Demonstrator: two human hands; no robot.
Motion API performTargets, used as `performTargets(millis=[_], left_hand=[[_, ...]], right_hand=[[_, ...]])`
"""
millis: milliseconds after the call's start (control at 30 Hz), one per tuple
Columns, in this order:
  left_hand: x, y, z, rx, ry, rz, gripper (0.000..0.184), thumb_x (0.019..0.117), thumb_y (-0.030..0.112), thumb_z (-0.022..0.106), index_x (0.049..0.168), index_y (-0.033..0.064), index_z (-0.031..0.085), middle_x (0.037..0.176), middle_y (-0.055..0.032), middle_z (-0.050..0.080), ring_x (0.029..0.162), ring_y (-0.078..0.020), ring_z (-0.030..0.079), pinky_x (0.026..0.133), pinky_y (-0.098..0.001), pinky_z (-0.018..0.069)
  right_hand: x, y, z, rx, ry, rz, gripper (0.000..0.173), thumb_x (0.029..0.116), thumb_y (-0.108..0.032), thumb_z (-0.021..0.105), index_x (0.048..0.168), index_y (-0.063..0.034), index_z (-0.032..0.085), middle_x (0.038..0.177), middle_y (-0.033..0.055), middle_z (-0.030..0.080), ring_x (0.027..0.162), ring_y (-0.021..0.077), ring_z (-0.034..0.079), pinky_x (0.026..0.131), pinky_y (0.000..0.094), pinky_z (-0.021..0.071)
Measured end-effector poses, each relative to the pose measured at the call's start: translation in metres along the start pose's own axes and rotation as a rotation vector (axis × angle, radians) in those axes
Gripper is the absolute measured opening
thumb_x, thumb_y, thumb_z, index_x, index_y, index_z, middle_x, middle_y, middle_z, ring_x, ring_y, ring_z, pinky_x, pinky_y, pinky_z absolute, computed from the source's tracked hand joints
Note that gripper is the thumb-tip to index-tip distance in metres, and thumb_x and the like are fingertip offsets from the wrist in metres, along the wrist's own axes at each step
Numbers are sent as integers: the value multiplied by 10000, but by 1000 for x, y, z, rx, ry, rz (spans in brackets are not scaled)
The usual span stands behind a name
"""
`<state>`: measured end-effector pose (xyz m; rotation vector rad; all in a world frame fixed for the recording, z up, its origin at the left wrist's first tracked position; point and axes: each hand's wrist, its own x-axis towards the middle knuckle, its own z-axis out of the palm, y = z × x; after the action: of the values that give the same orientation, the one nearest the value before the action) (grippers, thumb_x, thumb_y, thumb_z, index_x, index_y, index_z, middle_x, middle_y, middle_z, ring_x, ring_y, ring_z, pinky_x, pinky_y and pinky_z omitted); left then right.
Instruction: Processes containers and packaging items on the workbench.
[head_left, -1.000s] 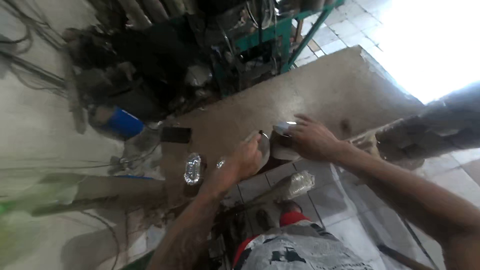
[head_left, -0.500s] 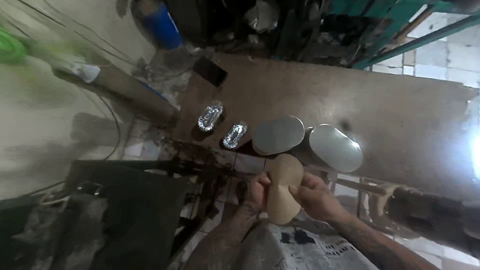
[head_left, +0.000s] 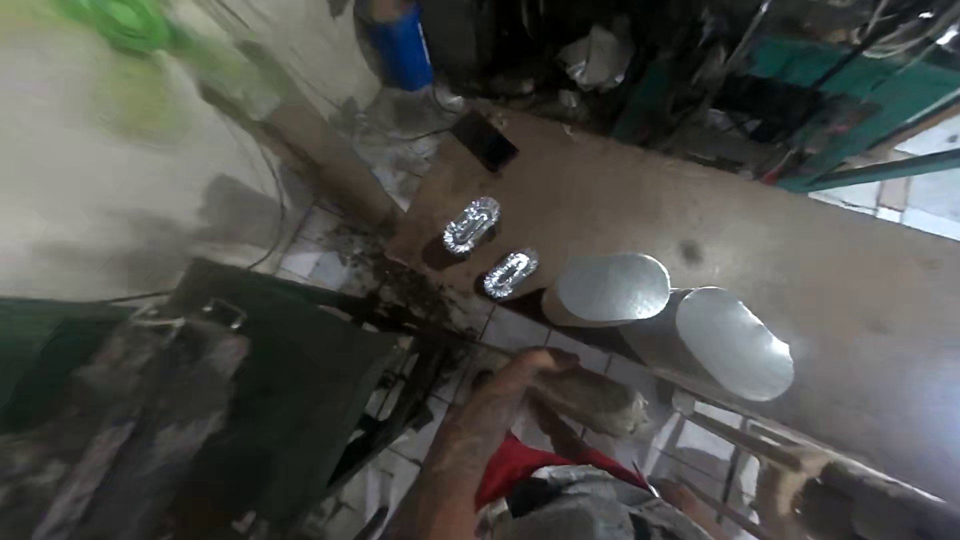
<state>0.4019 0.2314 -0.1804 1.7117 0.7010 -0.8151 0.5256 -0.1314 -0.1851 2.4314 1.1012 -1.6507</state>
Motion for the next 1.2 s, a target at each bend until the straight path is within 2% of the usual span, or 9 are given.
performTargets(millis=[167,300,400,467,533,700,867,1000,1200], left_hand=[[-160,-31,-55,-320,513,229,435,1079,338,495,1322,2,627,1242,-174,669,1115,-231,644,1008,-449,502],[-275,-88,-94,-673,1081,321,565,1095,451,361,1521,95,465,1426,-104,593,1267,-170,594,1080,-418,497],[-310,-125,-151,-1113,1502,488,329,1092,289,383,1222,82,603,1045,-26,681,934,-94,658,823,-312,575],[-313,-148,-155,-992,1700,554,452,1127,270,263,1387,9,525,1286,-108,625,1152,-123,600,995,-323,509],[-309,-174,-119,-659,1664,250,560,1135,331,179,1528,-12,383,1482,-202,509,1366,-221,502,1159,-411,405],[-332,-318,-44,-353,1228,-526,700,1035,646,367,1352,80,629,1277,-222,667,1232,-410,611,1045,-693,419],[-407,-322,23,-236,935,-205,494,1103,403,417,1052,-10,682,918,-200,662,874,-339,657,837,-567,527],[-434,-392,66,-14,752,-303,497,1111,390,384,1210,13,693,1289,-210,640,1231,-370,600,1091,-571,421],[-481,-297,108,-19,822,-56,299,1072,186,511,1159,-24,705,1084,-232,708,1077,-370,681,1002,-503,510]], right_hand=[[18,-14,-20,19,-12,-226,346,1022,-65,531,1313,96,626,1321,324,618,1272,468,576,1126,556,419],[22,-68,-57,-5,4,-395,389,937,-58,636,1261,155,604,1231,354,634,1160,480,626,1030,601,486],[34,-120,-60,45,81,-424,376,911,-1,622,1261,138,611,1244,332,634,1173,428,629,1038,575,488],[53,-162,-56,62,127,-493,349,916,3,616,1240,134,615,1224,320,641,1147,405,642,1014,564,507],[70,-207,-41,99,184,-605,307,908,-9,611,1184,123,640,1146,288,670,1063,367,669,950,541,540],[76,-355,-14,169,230,-824,318,924,-12,587,1215,109,619,1140,242,672,1044,285,664,940,464,550],[63,-507,37,-290,397,-1350,225,969,-57,604,1136,28,728,1089,232,724,1031,386,704,898,542,581],[99,-594,100,-910,170,-1776,257,977,-26,591,1172,-90,746,1237,93,723,1180,294,672,1029,533,514],[91,-665,178,-1215,-68,-1436,341,1027,-27,510,1344,-54,632,1465,113,569,1393,336,502,1129,634,374]])
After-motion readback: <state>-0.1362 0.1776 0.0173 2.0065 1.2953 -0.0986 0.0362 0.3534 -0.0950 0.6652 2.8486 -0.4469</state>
